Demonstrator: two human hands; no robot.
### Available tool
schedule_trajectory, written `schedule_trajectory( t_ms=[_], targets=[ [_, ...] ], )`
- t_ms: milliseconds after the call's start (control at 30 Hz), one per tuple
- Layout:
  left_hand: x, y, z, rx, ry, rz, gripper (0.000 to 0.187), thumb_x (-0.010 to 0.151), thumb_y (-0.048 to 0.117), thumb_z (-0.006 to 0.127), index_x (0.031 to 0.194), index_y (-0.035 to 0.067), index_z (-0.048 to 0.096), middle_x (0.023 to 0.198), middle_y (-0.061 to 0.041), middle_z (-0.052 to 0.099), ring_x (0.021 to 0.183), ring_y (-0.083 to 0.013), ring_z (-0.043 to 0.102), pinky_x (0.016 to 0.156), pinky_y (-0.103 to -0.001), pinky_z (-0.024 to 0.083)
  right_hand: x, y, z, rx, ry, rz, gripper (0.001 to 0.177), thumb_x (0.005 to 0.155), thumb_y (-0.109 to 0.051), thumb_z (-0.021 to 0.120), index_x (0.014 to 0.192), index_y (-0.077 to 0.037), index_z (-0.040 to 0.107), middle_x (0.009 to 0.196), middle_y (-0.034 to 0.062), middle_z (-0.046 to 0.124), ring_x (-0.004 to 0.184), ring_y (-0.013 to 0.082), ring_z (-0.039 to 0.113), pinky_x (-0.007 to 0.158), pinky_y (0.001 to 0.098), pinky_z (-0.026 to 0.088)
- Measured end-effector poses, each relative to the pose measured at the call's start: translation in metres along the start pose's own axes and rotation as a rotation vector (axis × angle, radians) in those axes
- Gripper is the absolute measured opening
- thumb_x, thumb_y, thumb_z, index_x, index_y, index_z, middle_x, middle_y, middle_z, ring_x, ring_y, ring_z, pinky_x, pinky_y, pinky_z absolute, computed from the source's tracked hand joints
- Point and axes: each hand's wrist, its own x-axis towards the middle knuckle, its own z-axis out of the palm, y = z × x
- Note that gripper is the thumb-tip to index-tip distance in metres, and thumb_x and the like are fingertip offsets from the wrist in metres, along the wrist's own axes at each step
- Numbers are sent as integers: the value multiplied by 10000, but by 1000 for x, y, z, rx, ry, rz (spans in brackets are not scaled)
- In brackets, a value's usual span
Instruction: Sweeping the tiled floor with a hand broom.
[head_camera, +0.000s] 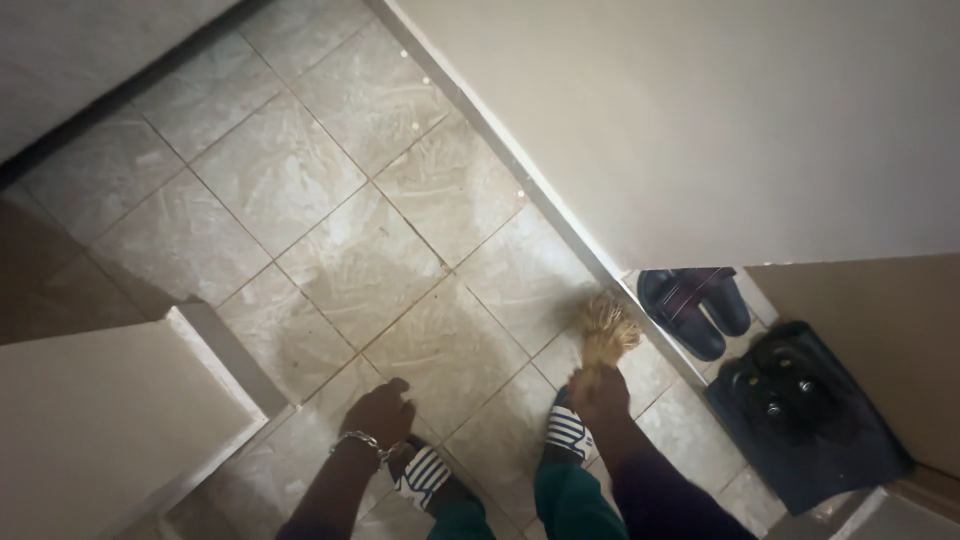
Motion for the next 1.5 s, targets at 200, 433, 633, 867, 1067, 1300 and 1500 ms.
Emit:
schedule_trajectory(
  t_ms=[200, 433, 633, 867, 1067, 1300, 1500],
  targets=[
    [6, -26, -33, 194, 2, 89, 446, 936, 358, 544, 1325, 142, 577, 1268, -153, 672, 1180, -349, 643, 1025, -476, 500, 189, -45, 32, 1393, -380, 348, 349, 905, -216, 691, 1202, -40, 641, 1017, 121, 694, 893, 226, 702, 725, 410, 593],
    [35, -46, -58, 105, 93, 55, 434, 941, 367, 553, 1294, 120, 597, 1235, -165, 694, 1170, -340, 656, 1025, -470, 507, 141, -159, -58, 1237, -337, 348, 441, 996, -270, 534, 1420, -149, 521, 853, 130, 649, 629, 252, 615, 517, 415, 526],
    [39, -26, -71, 77, 90, 152, 412, 917, 355, 581, 1269, 141, 597, 1217, -159, 694, 1140, -356, 651, 997, -488, 505, 1, -172, -60, 1339, -115, 442, 554, 979, -374, 588, 1498, -213, 481, 839, 88, 640, 641, 204, 598, 544, 358, 530],
    [46, -45, -62, 125, -18, 120, 409, 934, 361, 585, 1276, 137, 595, 1202, -161, 703, 1154, -347, 660, 1016, -471, 513, -12, -38, 136, 1992, -96, 917, 139, 1023, -300, 555, 1012, -168, 599, 835, 51, 614, 766, 231, 637, 668, 426, 535],
    [44, -87, -60, 219, -35, 106, 401, 938, 363, 575, 1264, 130, 601, 1239, -159, 681, 1164, -358, 643, 1013, -486, 502, 79, -146, 216, 2038, -870, 545, 140, 1034, -278, 582, 961, -160, 594, 826, 61, 601, 709, 250, 600, 625, 437, 522],
    [26, -70, -105, 206, -21, -19, 404, 948, 383, 564, 1292, 172, 571, 1244, -122, 670, 1176, -330, 639, 1014, -497, 506, 64, -311, 53, 1638, -388, 413, 358, 905, -225, 633, 1246, -164, 542, 895, 69, 611, 698, 213, 626, 565, 377, 543],
    [27, -83, -105, 105, 36, 5, 389, 932, 349, 579, 1273, 162, 588, 1223, -132, 683, 1153, -338, 650, 995, -498, 517, -3, -175, 93, 1612, 46, 582, 165, 959, -222, 583, 1099, -167, 517, 795, 60, 550, 648, 204, 560, 588, 379, 530]
  ],
)
